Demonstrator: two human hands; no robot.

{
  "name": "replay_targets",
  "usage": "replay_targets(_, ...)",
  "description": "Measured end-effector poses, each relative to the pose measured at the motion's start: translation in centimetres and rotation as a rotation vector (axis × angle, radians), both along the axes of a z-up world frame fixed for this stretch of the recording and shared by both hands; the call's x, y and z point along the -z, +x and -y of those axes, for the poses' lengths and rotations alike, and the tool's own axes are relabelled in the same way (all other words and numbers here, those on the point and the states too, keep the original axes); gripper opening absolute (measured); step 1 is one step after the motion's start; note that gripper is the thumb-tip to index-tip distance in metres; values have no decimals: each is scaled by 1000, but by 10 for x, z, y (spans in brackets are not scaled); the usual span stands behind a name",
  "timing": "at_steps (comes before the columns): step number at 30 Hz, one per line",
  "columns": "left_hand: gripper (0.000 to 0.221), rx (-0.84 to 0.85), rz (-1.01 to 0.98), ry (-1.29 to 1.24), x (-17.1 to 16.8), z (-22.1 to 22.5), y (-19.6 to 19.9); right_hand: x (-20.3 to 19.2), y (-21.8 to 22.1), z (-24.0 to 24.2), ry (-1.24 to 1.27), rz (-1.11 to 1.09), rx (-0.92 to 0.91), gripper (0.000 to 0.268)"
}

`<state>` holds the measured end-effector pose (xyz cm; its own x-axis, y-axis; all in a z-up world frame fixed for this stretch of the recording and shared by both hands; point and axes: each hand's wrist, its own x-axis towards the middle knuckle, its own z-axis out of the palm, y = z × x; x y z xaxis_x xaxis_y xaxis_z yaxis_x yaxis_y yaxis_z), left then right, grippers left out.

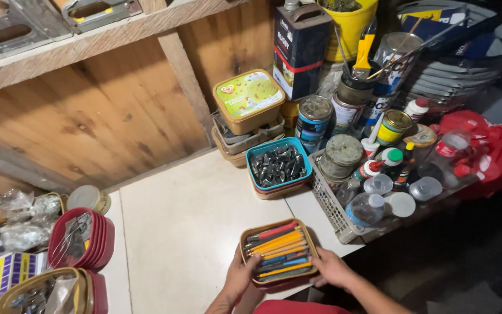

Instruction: Organizing and sorting small hardware parts and pencils into various containers on a workbench.

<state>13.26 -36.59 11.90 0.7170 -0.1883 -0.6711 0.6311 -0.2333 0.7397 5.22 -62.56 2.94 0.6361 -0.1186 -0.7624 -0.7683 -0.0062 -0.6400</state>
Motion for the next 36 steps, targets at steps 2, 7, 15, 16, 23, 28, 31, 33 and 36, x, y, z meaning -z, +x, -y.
replay_targets(2, 62, -119, 8, -103, 11, -4, 1, -1, 7, -4, 14, 2, -30, 36)
replay_targets(7, 65, -56, 199, 162, 11, -13, 31, -26, 27, -8, -3, 131, -58, 33)
replay_targets(15, 80, 238, 624, 243, -101, 46, 122, -161, 93, 12, -275, 376, 212, 30)
replay_targets(16, 80, 240, 624, 242, -82, 55, 141, -169, 105, 19, -276, 375, 215, 30)
replay_targets(23, 67, -38, 636, -14, -45, 112, 208, -184, 189, 60, -574, 470, 196, 30)
replay_targets(28, 60, 28, 613, 227, -63, 102, 203, -68, 232, 66, -532, 490, 237, 29)
replay_targets(31, 62, 44, 544, 329, -51, 96, 207, -88, 218, 39, -400, 474, 404, 36)
replay_targets(33, 47, -23, 498, 370, -32, 98, 220, -93, 225, 38, -427, 524, 493, 33)
replay_targets(36, 42, -69, 436, 357, -44, 110, 206, -84, 226, 56, -699, 429, 411, 33)
